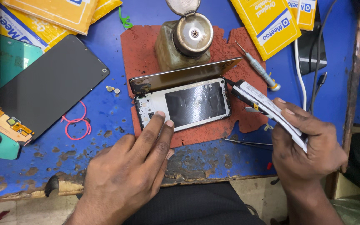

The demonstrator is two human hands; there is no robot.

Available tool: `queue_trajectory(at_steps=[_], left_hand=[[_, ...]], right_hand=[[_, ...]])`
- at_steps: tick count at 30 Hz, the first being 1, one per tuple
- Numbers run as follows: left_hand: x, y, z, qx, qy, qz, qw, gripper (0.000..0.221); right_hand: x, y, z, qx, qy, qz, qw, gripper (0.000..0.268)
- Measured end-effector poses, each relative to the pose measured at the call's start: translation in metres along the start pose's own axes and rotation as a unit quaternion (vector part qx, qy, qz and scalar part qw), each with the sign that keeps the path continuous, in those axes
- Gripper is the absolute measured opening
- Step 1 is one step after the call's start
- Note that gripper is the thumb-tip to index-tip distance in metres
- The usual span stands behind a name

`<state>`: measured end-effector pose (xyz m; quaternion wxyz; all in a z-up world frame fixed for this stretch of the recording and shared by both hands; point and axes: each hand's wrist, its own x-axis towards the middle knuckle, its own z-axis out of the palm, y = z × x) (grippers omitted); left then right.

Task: The person tests the touch screen of a mobile phone and then applies adhesive from a tube to the frame of the device using a pair of tweezers to assist in cleaning or positioning.

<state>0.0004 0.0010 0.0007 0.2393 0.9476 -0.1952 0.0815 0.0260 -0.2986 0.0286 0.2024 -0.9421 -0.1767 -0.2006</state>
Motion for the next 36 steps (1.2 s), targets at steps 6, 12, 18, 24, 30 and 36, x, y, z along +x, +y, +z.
queue_trajectory(at_steps=[6, 12, 18, 24, 30, 36], left_hand=[[0.0, 0.0, 0.001, 0.001, -0.004, -0.001, 1.0, 0.049], [-0.001, 0.001, 0.001, 0.002, 0.003, -0.004, 1.0, 0.048], [-0.002, 0.001, 0.002, -0.001, 0.003, -0.007, 1.0, 0.048], [-0.006, 0.001, -0.003, -0.056, 0.066, 0.009, 0.996, 0.039], [-0.004, -0.004, -0.027, -0.113, 0.218, -0.019, 0.969, 0.028], [0.021, -0.016, -0.047, -0.085, 0.242, -0.028, 0.966, 0.014]], right_hand=[[-0.003, -0.001, 0.0, -0.003, 0.007, 0.006, 1.0, 0.021], [-0.013, 0.006, -0.002, -0.001, 0.005, 0.011, 1.0, 0.019], [-0.042, 0.028, -0.011, 0.094, 0.083, 0.118, 0.985, 0.021], [-0.033, 0.043, -0.015, 0.452, 0.153, 0.219, 0.851, 0.015], [-0.03, 0.041, -0.014, 0.498, 0.164, 0.225, 0.822, 0.012], [-0.024, 0.027, -0.005, 0.479, 0.149, 0.172, 0.848, 0.017]])
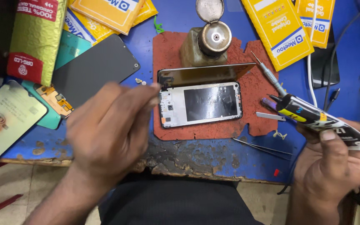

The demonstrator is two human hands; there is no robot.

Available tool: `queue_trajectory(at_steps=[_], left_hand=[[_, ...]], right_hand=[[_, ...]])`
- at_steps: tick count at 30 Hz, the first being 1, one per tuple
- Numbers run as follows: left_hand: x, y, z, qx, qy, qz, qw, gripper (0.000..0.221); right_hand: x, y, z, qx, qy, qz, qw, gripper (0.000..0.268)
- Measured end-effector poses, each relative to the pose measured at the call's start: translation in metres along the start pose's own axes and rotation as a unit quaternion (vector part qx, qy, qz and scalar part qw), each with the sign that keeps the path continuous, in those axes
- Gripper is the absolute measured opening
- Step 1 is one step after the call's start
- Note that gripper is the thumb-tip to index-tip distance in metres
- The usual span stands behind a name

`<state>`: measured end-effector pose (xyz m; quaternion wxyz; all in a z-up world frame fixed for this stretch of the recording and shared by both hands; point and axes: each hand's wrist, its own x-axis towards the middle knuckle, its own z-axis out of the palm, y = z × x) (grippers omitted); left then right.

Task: The person tests the touch screen of a mobile phone and then applies adhesive from a tube to the frame of the device using a pair of tweezers to assist in cleaning or positioning.

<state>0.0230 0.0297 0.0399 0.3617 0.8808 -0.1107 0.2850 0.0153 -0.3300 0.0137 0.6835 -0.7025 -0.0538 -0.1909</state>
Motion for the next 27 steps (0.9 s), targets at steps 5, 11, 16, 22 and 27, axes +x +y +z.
queue_trajectory(at_steps=[5, 11, 16, 22, 27], left_hand=[[0.019, -0.006, 0.013, 0.018, -0.059, 0.017, 0.998, 0.026], [0.015, -0.012, 0.033, 0.033, -0.129, -0.022, 0.991, 0.013], [-0.01, 0.001, 0.029, 0.037, -0.125, 0.028, 0.991, 0.024], [-0.038, 0.011, 0.031, 0.096, -0.079, 0.091, 0.988, 0.033], [-0.046, 0.009, 0.03, 0.086, -0.088, 0.098, 0.988, 0.039]], right_hand=[[-0.001, -0.002, 0.005, -0.029, -0.006, -0.021, 0.999, 0.021], [-0.004, 0.002, -0.003, -0.038, -0.018, -0.031, 0.999, 0.02], [-0.002, -0.003, 0.006, -0.044, -0.011, -0.032, 0.998, 0.021], [0.0, -0.014, 0.045, -0.136, -0.036, -0.039, 0.989, 0.023], [0.003, -0.023, 0.084, -0.24, -0.095, -0.046, 0.965, 0.02]])
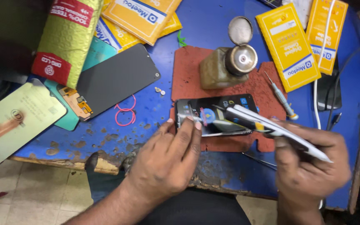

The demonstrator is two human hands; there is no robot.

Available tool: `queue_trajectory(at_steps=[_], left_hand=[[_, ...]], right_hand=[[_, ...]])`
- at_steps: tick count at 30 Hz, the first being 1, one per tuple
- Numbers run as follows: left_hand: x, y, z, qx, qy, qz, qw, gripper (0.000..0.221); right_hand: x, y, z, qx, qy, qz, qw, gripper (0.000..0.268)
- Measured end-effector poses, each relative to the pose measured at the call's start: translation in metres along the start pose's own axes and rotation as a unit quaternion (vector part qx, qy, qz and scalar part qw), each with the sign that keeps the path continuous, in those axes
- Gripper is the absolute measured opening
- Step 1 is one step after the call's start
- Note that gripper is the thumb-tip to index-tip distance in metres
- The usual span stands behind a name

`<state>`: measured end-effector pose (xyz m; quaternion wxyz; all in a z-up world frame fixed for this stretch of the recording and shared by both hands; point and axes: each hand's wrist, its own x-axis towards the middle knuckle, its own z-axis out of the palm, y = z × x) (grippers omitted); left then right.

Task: The person tests the touch screen of a mobile phone and then applies adhesive from a tube to the frame of the device using a pair of tweezers to assist in cleaning or positioning.

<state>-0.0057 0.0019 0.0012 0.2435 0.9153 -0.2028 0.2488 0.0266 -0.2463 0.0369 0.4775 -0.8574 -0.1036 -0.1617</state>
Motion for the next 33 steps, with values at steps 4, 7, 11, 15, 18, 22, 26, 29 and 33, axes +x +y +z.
queue_trajectory(at_steps=[4, 7, 11, 15, 18, 22, 26, 29, 33], left_hand=[[-0.001, -0.002, 0.002, -0.012, 0.01, 0.001, 1.0, 0.037], [-0.003, -0.003, 0.004, -0.014, 0.012, 0.005, 1.0, 0.037], [-0.005, -0.005, 0.006, -0.02, 0.014, 0.006, 1.0, 0.036], [-0.007, -0.006, 0.008, -0.026, 0.015, 0.006, 1.0, 0.036], [-0.007, -0.006, 0.008, -0.023, 0.015, 0.007, 1.0, 0.034], [-0.007, -0.006, 0.009, -0.024, 0.016, 0.007, 1.0, 0.033], [-0.006, -0.006, 0.009, -0.03, 0.016, 0.002, 0.999, 0.034], [-0.006, -0.006, 0.008, -0.028, 0.016, 0.002, 0.999, 0.033], [-0.006, -0.007, 0.007, -0.027, 0.013, 0.002, 1.0, 0.032]], right_hand=[[0.017, -0.017, 0.022, -0.082, -0.068, -0.049, 0.993, 0.018], [0.027, -0.025, 0.032, -0.135, -0.115, -0.082, 0.981, 0.017], [0.036, -0.029, 0.041, -0.144, -0.148, -0.11, 0.972, 0.021], [0.037, -0.027, 0.044, -0.168, -0.154, -0.102, 0.968, 0.019], [0.039, -0.027, 0.044, -0.174, -0.163, -0.112, 0.965, 0.019], [0.043, -0.029, 0.046, -0.165, -0.162, -0.11, 0.967, 0.018], [0.044, -0.029, 0.045, -0.191, -0.166, -0.12, 0.96, 0.018], [0.044, -0.028, 0.045, -0.193, -0.158, -0.114, 0.962, 0.018], [0.043, -0.025, 0.043, -0.203, -0.149, -0.111, 0.961, 0.017]])
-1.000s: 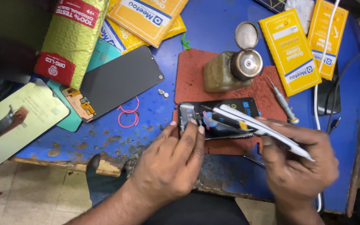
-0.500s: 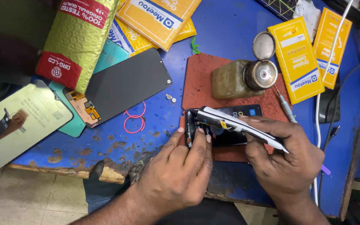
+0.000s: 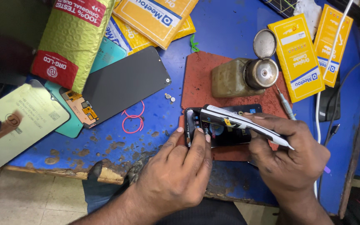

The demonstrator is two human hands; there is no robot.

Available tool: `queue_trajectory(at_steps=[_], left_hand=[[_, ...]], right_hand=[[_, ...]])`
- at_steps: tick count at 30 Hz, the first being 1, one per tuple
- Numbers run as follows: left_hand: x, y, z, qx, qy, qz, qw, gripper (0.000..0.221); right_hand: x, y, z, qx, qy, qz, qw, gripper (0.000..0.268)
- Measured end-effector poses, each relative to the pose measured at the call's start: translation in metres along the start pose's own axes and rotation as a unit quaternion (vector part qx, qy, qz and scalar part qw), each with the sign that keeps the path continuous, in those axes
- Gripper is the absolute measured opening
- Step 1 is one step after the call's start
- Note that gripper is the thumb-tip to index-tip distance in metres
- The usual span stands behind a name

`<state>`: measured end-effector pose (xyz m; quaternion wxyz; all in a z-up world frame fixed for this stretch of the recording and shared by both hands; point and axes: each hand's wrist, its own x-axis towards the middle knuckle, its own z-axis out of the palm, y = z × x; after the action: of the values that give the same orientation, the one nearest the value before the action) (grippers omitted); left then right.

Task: The person tests the touch screen of a mobile phone and then applies adhesive from a tube to the frame of the device using a pair of tweezers to assist in cleaning or positioning.

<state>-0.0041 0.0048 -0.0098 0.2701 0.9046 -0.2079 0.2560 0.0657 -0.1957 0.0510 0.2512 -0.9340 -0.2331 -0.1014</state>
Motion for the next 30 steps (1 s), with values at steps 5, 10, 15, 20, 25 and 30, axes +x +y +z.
queue_trajectory(at_steps=[5, 10, 15, 20, 25, 30], left_hand=[[0.001, 0.0, 0.0, 0.006, 0.001, 0.0, 1.0, 0.03], [0.001, 0.0, 0.0, 0.004, -0.001, 0.0, 1.0, 0.032], [0.001, 0.001, 0.0, 0.01, -0.004, -0.002, 1.0, 0.03], [0.003, 0.0, -0.001, 0.015, -0.007, 0.004, 1.0, 0.033], [0.005, 0.0, -0.001, 0.003, -0.012, -0.002, 1.0, 0.035], [0.008, 0.002, -0.001, 0.0, -0.026, -0.005, 1.0, 0.034]], right_hand=[[0.002, 0.0, -0.002, -0.011, 0.008, 0.014, 1.0, 0.017], [-0.002, 0.005, -0.006, -0.011, 0.0, -0.005, 1.0, 0.017], [-0.007, 0.013, -0.011, -0.019, 0.003, 0.004, 1.0, 0.017], [-0.021, 0.047, -0.027, 0.12, 0.08, 0.089, 0.986, 0.016], [-0.032, 0.109, -0.058, 0.445, 0.189, 0.184, 0.856, 0.023], [-0.015, 0.138, -0.07, 0.466, 0.176, 0.339, 0.798, 0.037]])
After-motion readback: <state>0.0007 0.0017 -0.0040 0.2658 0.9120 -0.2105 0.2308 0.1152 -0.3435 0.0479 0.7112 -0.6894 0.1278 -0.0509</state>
